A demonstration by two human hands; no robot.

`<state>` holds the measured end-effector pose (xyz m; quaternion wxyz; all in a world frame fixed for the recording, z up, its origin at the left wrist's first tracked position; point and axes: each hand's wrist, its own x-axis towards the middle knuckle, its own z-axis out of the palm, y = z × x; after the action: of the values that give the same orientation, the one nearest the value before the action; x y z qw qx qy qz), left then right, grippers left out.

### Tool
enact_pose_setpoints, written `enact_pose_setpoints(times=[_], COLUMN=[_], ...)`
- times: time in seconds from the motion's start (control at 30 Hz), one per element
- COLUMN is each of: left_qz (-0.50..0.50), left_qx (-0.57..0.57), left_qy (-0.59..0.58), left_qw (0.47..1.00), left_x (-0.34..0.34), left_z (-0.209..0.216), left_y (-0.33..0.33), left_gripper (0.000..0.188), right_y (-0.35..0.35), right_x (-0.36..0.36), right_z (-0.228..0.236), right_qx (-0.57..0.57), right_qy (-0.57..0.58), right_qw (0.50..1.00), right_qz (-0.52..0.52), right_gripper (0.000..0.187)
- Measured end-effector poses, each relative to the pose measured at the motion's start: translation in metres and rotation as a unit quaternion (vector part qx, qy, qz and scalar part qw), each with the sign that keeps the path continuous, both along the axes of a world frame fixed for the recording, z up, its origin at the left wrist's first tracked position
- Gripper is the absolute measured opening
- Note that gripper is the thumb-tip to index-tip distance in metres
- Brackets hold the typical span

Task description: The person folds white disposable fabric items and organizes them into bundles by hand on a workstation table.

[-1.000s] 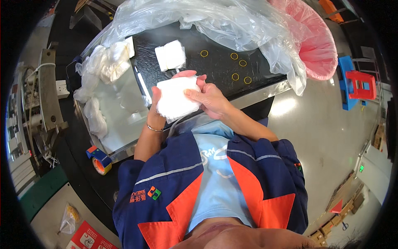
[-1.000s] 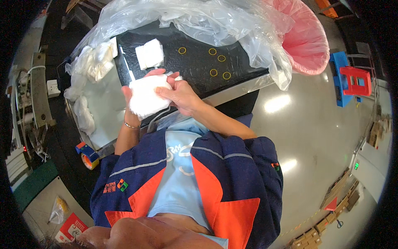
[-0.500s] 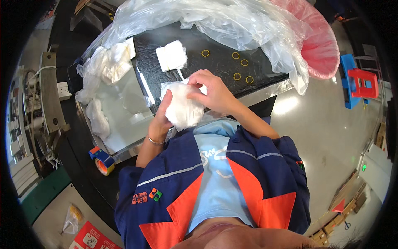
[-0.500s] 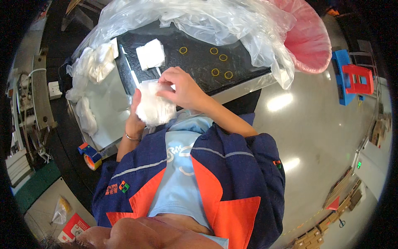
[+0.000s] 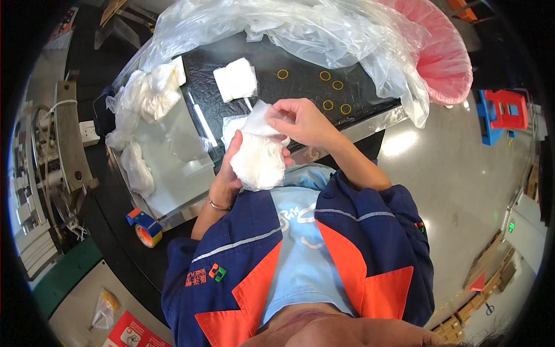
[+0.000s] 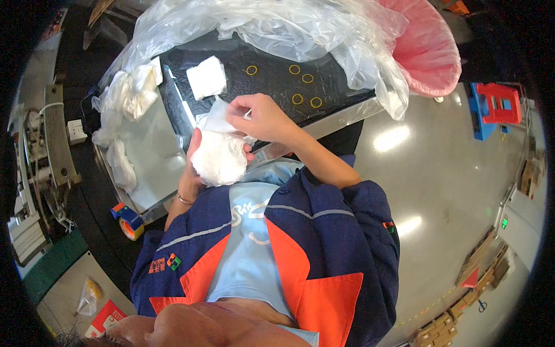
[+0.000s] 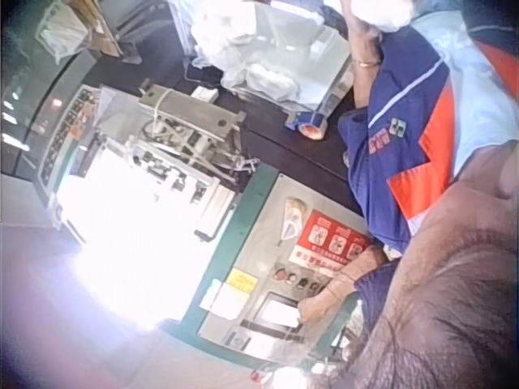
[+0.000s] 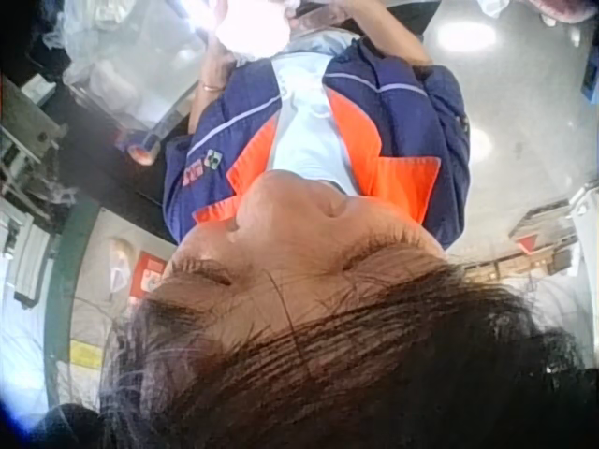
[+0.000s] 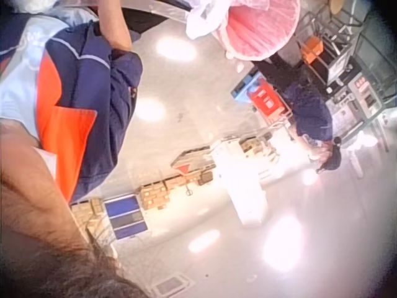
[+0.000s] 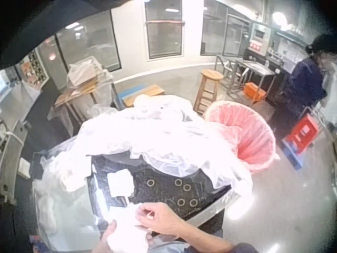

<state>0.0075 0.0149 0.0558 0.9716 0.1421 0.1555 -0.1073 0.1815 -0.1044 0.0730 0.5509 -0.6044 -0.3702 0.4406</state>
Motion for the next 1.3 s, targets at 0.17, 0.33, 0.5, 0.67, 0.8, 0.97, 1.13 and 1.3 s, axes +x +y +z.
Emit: enact_pose_setpoints(times=[0.17, 0.33, 0.5, 0.67, 0.8, 0.97, 1.13, 1.3], left_qz=[-0.005, 0.001, 0.003, 0.024, 0.089, 0.069, 0.07, 0.07], left_qx=[-0.017, -0.022, -0.002, 0.04, 0.074, 0.108, -0.007, -0.056], left_qy=[-0.003, -0.024, -0.005, -0.001, 0.139, 0.157, 0.133, 0.132], left_qw=[1.0, 0.999, 1.0, 0.999, 0.983, 0.979, 0.989, 0.987], left_x=[0.002, 0.002, 0.001, -0.004, 0.006, 0.013, 0.018, 0.018], left_z=[0.002, 0.004, 0.006, -0.011, -0.005, 0.01, 0.01, 0.008], left_y=[-0.001, -0.004, -0.005, 0.001, -0.009, -0.015, -0.015, -0.017], left_gripper=[0.093, 0.091, 0.088, 0.078, 0.066, 0.071, 0.078, 0.081], right_y=[0.001, 0.002, 0.003, -0.001, -0.014, -0.027, -0.032, -0.033], right_x=[-0.01, -0.011, -0.013, -0.022, -0.031, -0.02, -0.004, 0.01], right_z=[-0.001, 0.002, -0.002, -0.008, 0.0, 0.015, -0.003, 0.001], right_qx=[0.017, 0.063, 0.082, 0.163, 0.105, 0.042, 0.116, 0.047], right_qy=[-0.188, -0.268, -0.328, -0.31, -0.289, -0.2, -0.272, -0.05], right_qw=[0.973, 0.953, 0.934, 0.935, 0.951, 0.976, 0.953, 0.989], right_qz=[-0.135, -0.128, -0.112, -0.064, 0.022, 0.074, 0.065, 0.129], right_gripper=[0.009, 0.012, 0.014, 0.011, 0.021, 0.058, 0.081, 0.08])
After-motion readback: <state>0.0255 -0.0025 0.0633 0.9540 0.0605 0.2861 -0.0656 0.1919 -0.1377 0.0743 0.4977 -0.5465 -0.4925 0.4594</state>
